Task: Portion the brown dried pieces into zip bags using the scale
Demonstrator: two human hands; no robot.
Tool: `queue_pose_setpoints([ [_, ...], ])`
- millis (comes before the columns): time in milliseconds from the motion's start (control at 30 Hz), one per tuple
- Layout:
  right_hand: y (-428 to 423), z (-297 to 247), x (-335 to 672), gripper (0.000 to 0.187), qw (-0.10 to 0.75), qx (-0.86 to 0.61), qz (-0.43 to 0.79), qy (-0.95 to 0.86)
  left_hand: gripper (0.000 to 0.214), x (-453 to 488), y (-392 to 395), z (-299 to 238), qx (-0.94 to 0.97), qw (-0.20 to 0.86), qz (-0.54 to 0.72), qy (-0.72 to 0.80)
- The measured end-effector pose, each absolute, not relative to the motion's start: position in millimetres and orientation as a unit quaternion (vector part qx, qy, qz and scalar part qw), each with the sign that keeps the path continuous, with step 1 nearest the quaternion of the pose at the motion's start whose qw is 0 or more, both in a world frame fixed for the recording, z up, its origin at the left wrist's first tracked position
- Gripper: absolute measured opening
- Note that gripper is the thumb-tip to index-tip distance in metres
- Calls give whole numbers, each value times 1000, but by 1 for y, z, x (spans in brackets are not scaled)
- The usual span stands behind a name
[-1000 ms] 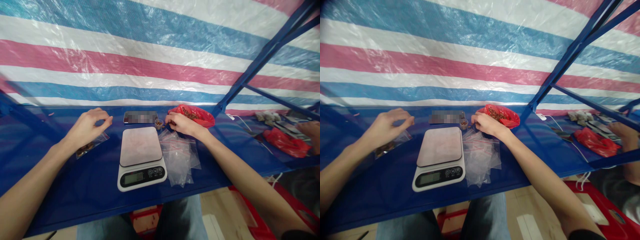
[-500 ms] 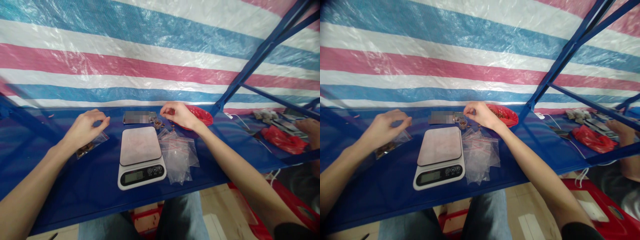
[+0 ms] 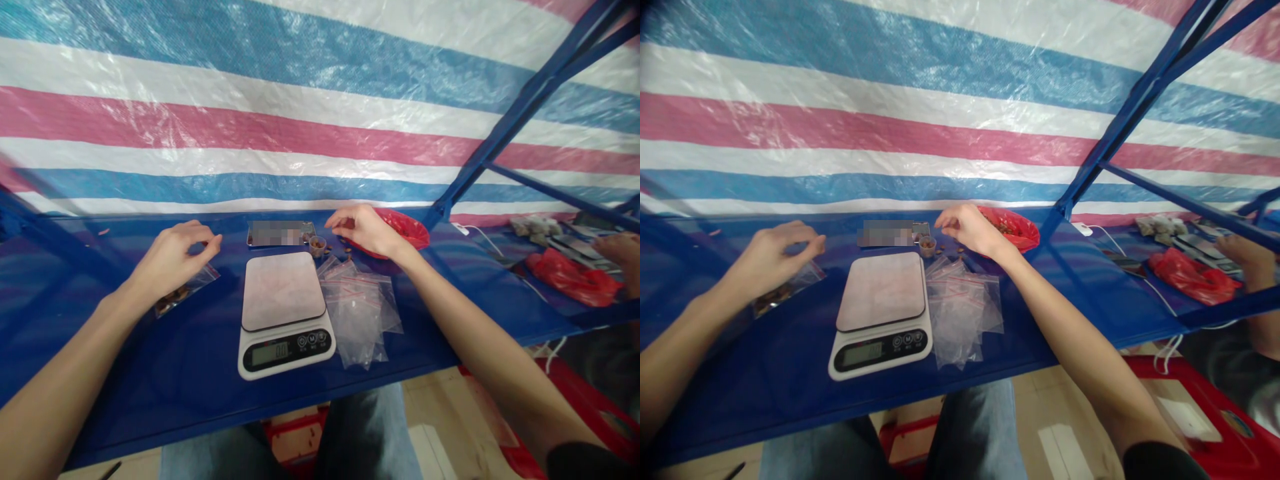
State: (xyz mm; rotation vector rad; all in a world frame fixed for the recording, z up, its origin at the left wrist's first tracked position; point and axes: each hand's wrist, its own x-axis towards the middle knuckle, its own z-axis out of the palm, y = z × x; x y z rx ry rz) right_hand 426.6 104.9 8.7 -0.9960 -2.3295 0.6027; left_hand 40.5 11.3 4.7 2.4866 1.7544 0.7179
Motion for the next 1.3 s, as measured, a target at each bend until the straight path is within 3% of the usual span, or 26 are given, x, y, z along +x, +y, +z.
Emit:
queue_pose_setpoints([
  [167, 109, -5, 452, 36, 161, -351, 154, -909, 43, 39, 13, 2, 799, 15, 220, 560],
  [300, 105, -15, 447, 26, 131, -338, 87, -928, 43, 36, 14, -1, 797, 10, 228, 559],
  [500, 99, -18, 439, 26, 132, -341, 55, -929, 43, 33, 15, -3, 791, 9, 227, 567],
  [600, 98, -11, 437, 24, 161, -332, 66, -927, 43, 32, 15, -4, 790, 14, 225, 570],
  [800, 89, 3, 412, 10, 355, -354, 169, -849, 42, 33, 17, -5, 786, 17, 218, 578],
  [867, 87, 3, 407, 11, 362, -357, 171, -844, 42, 33, 17, -5, 787, 19, 214, 579],
  [1000, 94, -7, 417, 22, 286, -380, 103, -874, 43, 33, 15, -4, 786, 20, 214, 580],
  [1133, 104, -22, 435, 14, 175, -389, 56, -903, 43, 32, 15, -5, 786, 23, 216, 579],
  [1300, 100, -21, 434, 21, 168, -408, 38, -897, 43, 32, 16, -6, 785, 26, 219, 579],
])
